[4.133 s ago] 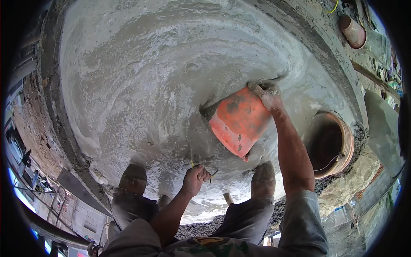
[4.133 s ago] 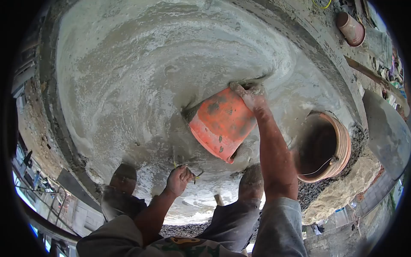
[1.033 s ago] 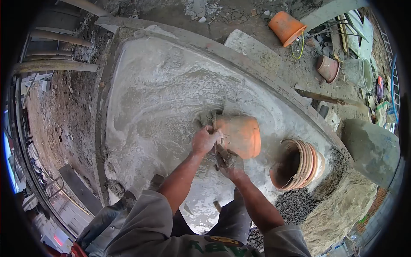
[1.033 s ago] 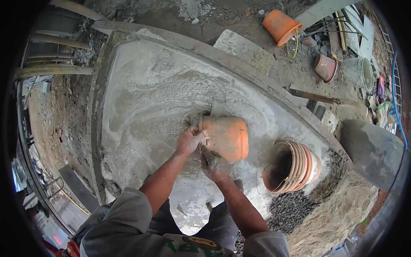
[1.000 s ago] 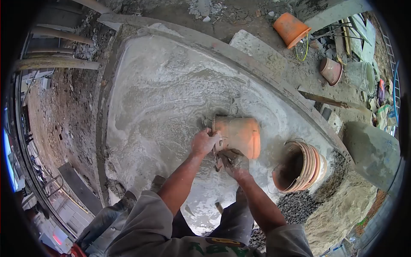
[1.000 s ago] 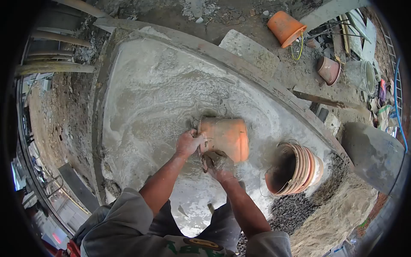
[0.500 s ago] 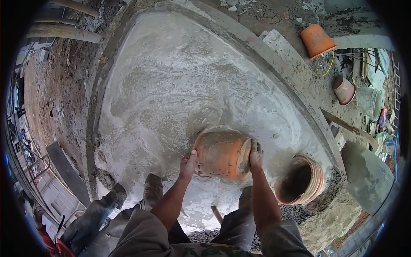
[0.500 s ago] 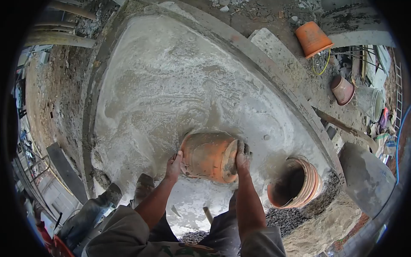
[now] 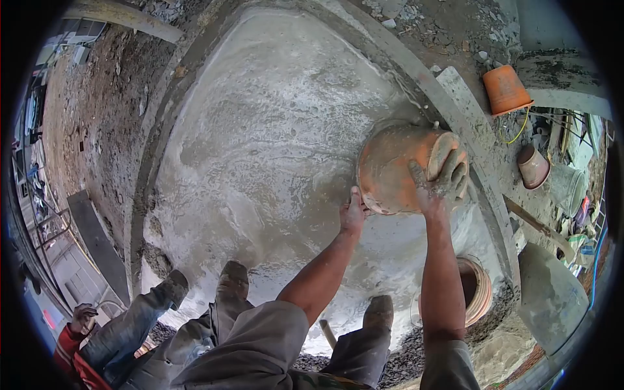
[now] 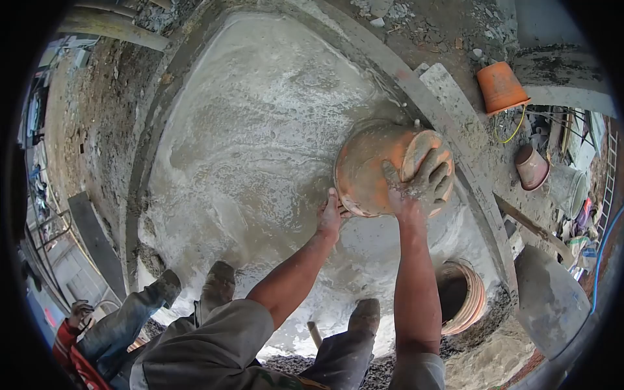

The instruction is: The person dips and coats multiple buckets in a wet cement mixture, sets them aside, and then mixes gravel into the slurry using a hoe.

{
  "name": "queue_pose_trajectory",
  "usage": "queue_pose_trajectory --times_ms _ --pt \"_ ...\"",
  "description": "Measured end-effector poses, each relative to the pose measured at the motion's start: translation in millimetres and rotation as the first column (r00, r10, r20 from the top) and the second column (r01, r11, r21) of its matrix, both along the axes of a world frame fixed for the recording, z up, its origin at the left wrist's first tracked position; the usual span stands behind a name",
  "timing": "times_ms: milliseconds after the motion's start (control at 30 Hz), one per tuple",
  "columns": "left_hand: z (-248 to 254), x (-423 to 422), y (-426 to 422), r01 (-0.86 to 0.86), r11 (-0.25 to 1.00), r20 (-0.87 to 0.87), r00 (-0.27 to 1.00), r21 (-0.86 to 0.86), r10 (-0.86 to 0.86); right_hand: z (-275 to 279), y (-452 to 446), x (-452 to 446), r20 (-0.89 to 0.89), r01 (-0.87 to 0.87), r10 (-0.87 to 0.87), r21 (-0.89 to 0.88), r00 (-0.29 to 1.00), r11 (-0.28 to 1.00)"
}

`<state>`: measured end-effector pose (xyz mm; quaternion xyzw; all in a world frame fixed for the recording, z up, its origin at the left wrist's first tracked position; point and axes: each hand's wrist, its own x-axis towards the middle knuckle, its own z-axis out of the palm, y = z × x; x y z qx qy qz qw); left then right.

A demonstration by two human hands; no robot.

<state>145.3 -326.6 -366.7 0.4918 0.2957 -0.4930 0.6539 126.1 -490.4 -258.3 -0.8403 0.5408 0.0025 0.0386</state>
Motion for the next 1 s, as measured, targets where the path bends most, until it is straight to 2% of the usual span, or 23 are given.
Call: queue_pose_trajectory --times_ms 33,100,133,167,200,233,300,333,367,433,467,567,600,700,733,833,867,900,933,967,1000 --pt "-14 5 0 -0.068 0.997 -0.011 0.998 0.031 0.069 -8 5 9 -0.045 0.01 -0.011 -0.031 0.999 0.999" --pt "-39 7 11 -0.076 0.995 0.002 0.997 0.063 0.076 -21 13 31 -0.075 0.003 -0.008 -0.067 0.997 0.998" --pt "-72 -2 23 -0.119 0.986 -0.036 0.993 -0.116 0.115 -29 7 29 -0.072 -0.036 0.034 -0.034 0.997 0.999" --pt "-51 4 14 -0.121 0.991 -0.06 0.99 0.062 0.125 -40 -5 24 -0.056 -0.07 0.07 -0.008 0.996 0.997" --pt "-65 -8 19 -0.114 0.993 0.025 0.993 -0.013 0.114 -51 -9 20 0.005 -0.102 0.103 -0.035 0.995 0.994" --pt "-75 -15 25 -0.164 0.978 0.0 0.986 -0.13 0.165 -56 -13 16 0.046 -0.142 0.146 -0.081 0.988 0.986" --pt "-35 1 38 -0.132 0.989 0.013 0.991 -0.068 0.134 -62 -13 16 0.007 -0.111 0.112 -0.033 0.994 0.993" --pt "-28 8 40 -0.136 0.988 -0.086 0.988 -0.067 0.13 -70 -15 15 -0.048 -0.11 0.11 -0.009 0.993 0.994" --pt "-29 10 43 -0.142 0.988 -0.19 0.974 -0.066 0.127 -67 -14 24 -0.016 -0.147 0.146 -0.016 0.989 0.989" --pt "-39 -2 49 -0.148 0.97 -0.259 0.961 -0.191 0.096 -82 -28 25 0.026 -0.245 0.245 0.033 0.969 0.969" --pt "-47 -3 54 -0.149 0.956 -0.291 0.954 -0.252 0.072 -87 -36 30 0.074 -0.262 0.254 0.139 0.964 0.955" --pt "-23 -1 72 -0.188 0.969 -0.278 0.951 -0.16 0.139 -94 -59 23 0.173 -0.298 0.246 0.426 0.954 0.854" --pt "-37 -5 85 -0.163 0.973 -0.299 0.948 -0.161 0.109 -105 -66 13 0.202 -0.288 0.214 0.488 0.956 0.824" --pt "-25 1 120 -0.093 0.951 -0.226 0.974 -0.296 0.025 -141 -84 -14 0.284 -0.255 0.089 0.624 0.955 0.739" --pt "-20 -6 125 -0.151 0.979 -0.297 0.949 -0.136 0.106 -154 -88 -21 0.298 -0.243 0.048 0.661 0.953 0.71" --pt "19 -9 150 -0.062 0.984 -0.248 0.969 -0.168 0.019 -187 -94 -49 0.322 -0.225 -0.045 0.746 0.946 0.627" --pt "26 -13 151 -0.09 0.993 -0.253 0.965 -0.076 0.068 -201 -93 -57 0.343 -0.24 -0.064 0.769 0.937 0.592" --pt "33 -14 160 -0.071 0.995 -0.228 0.972 -0.074 0.052 -216 -92 -67 0.373 -0.269 -0.081 0.787 0.924 0.555" --pt "43 -15 167 -0.052 0.994 -0.227 0.973 -0.093 0.029 -242 -92 -83 0.483 -0.383 -0.061 0.759 0.874 0.526" --pt "52 -19 168 -0.07 0.997 -0.169 0.984 -0.044 0.062 -204 -69 -62 0.109 -0.02 -0.152 0.868 0.982 0.496" --pt "69 -12 169 -0.066 0.996 -0.174 0.983 -0.065 0.053 -185 -42 -52 0.084 0.054 -0.181 0.759 0.98 0.649"
